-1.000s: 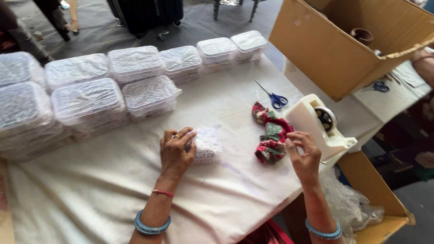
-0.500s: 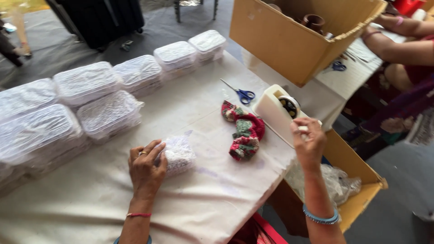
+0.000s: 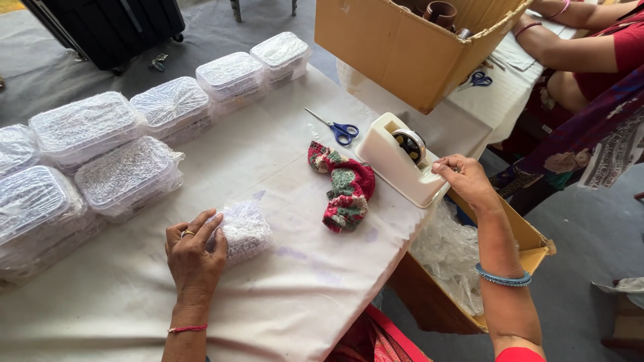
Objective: The person wraps small transparent plastic boxes in bubble wrap by hand and secures them using a tape dispenser.
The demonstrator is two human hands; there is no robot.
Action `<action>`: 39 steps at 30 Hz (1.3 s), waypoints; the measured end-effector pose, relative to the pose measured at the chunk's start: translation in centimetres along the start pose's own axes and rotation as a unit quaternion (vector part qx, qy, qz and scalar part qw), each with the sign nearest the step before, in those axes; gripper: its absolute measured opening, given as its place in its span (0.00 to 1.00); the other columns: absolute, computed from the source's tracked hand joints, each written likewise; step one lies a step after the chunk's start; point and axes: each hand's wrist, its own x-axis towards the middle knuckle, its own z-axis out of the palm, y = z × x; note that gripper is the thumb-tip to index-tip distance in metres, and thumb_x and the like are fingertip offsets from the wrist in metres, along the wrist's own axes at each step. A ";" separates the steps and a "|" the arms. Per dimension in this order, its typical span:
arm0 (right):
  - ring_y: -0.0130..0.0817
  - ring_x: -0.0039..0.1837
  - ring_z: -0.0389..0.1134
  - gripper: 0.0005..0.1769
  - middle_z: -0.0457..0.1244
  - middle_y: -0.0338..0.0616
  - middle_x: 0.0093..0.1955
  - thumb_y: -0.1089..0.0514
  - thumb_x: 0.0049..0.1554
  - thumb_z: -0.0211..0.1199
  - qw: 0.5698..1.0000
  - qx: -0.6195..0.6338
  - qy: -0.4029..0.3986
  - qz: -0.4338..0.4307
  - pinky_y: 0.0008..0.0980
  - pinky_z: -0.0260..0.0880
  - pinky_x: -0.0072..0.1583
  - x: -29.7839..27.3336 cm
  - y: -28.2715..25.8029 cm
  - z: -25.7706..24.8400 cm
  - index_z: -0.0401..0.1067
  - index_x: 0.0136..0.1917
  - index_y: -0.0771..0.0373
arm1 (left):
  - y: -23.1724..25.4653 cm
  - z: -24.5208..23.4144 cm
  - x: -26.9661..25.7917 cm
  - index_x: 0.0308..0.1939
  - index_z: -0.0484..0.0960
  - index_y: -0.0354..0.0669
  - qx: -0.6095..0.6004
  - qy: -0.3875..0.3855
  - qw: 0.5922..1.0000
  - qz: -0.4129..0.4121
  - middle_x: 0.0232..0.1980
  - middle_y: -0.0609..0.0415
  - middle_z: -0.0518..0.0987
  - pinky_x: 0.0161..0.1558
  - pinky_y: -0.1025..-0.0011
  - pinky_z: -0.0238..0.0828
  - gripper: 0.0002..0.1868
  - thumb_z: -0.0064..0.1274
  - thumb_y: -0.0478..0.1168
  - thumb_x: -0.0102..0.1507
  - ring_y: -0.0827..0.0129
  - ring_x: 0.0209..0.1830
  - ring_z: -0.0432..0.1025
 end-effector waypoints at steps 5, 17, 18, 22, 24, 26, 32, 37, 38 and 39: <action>0.27 0.54 0.66 0.13 0.69 0.40 0.48 0.54 0.59 0.68 0.999 0.047 -0.009 0.010 0.29 0.65 0.58 -0.2 0.6 -0.4 0.79 0.53 0.64 | 0.5 -0.2 0.3 0.50 0.89 0.55 0.000 0.002 1.000 -0.001 0.60 0.71 0.83 0.64 0.64 0.65 0.14 0.60 0.40 0.61 0.63 0.56 0.67; 0.23 0.53 0.66 0.10 0.68 0.38 0.52 0.58 0.63 0.68 0.996 0.042 0.042 -0.069 0.24 0.65 0.58 0.7 3.0 -0.7 0.79 0.53 0.69 | 1.2 -1.0 0.6 0.48 0.89 0.52 -0.017 0.041 0.999 0.006 0.57 0.65 0.84 0.60 0.62 0.65 0.14 0.61 0.37 0.58 0.60 0.55 0.68; 0.24 0.51 0.65 0.10 0.68 0.41 0.51 0.58 0.63 0.69 0.998 0.022 0.057 -0.033 0.25 0.65 0.54 0.8 3.1 -0.7 0.79 0.54 0.68 | 1.2 -1.0 0.6 0.48 0.89 0.52 -0.024 0.041 0.999 0.009 0.57 0.65 0.84 0.59 0.63 0.65 0.14 0.61 0.38 0.58 0.59 0.55 0.68; 0.22 0.48 0.65 0.10 0.68 0.41 0.49 0.58 0.63 0.70 0.996 0.040 0.072 -0.014 0.22 0.65 0.50 1.5 3.9 -1.0 0.79 0.54 0.67 | 1.1 -0.7 0.5 0.48 0.89 0.52 -0.034 0.029 0.999 0.007 0.58 0.66 0.84 0.60 0.64 0.65 0.13 0.61 0.38 0.60 0.62 0.55 0.68; 0.24 0.48 0.64 0.10 0.67 0.41 0.50 0.58 0.64 0.70 0.992 -0.007 0.099 -0.076 0.24 0.65 0.49 0.6 3.6 -1.0 0.79 0.53 0.69 | 1.1 -0.7 0.5 0.48 0.89 0.52 -0.032 0.027 0.999 0.003 0.57 0.66 0.84 0.60 0.64 0.64 0.13 0.61 0.39 0.60 0.62 0.55 0.68; 0.27 0.48 0.64 0.10 0.67 0.41 0.52 0.59 0.66 0.71 0.981 -0.052 0.125 -0.136 0.25 0.65 0.49 -1.7 0.2 -0.6 0.78 0.52 0.71 | 1.0 -0.7 0.5 0.48 0.89 0.52 -0.029 0.024 0.999 -0.002 0.57 0.66 0.84 0.60 0.64 0.64 0.13 0.61 0.39 0.60 0.62 0.55 0.67; 0.31 0.43 0.67 0.11 0.69 0.50 0.45 0.57 0.68 0.72 0.951 -0.210 0.207 -0.095 0.30 0.68 0.50 -5.8 -0.8 -1.7 0.80 0.56 0.68 | 0.7 -0.2 0.6 0.49 0.89 0.53 -0.037 0.017 0.999 0.003 0.58 0.66 0.84 0.61 0.65 0.64 0.13 0.60 0.39 0.60 0.64 0.56 0.67; 0.25 0.47 0.68 0.08 0.69 0.42 0.47 0.59 0.68 0.67 0.989 0.066 0.134 -0.001 0.23 0.69 0.51 -5.7 5.9 -1.1 0.77 0.54 0.68 | 0.7 -0.4 0.5 0.49 0.89 0.53 -0.050 0.012 0.999 -0.011 0.58 0.67 0.83 0.61 0.66 0.64 0.13 0.60 0.39 0.60 0.64 0.56 0.67; 0.25 0.47 0.68 0.08 0.69 0.42 0.47 0.59 0.68 0.67 0.989 0.066 0.133 0.000 0.23 0.69 0.51 -5.4 6.5 -0.6 0.77 0.54 0.68 | 0.6 -0.4 0.4 0.49 0.89 0.53 -0.050 0.012 0.999 -0.012 0.58 0.67 0.83 0.61 0.66 0.64 0.13 0.60 0.39 0.60 0.64 0.56 0.67; 0.23 0.46 0.68 0.07 0.69 0.40 0.47 0.60 0.67 0.67 0.983 0.127 0.133 0.014 0.23 0.69 0.48 -5.1 7.1 -0.1 0.76 0.54 0.67 | 0.5 -0.3 0.4 0.49 0.89 0.53 -0.049 0.015 0.999 -0.008 0.58 0.67 0.83 0.61 0.65 0.64 0.13 0.60 0.39 0.60 0.64 0.56 0.67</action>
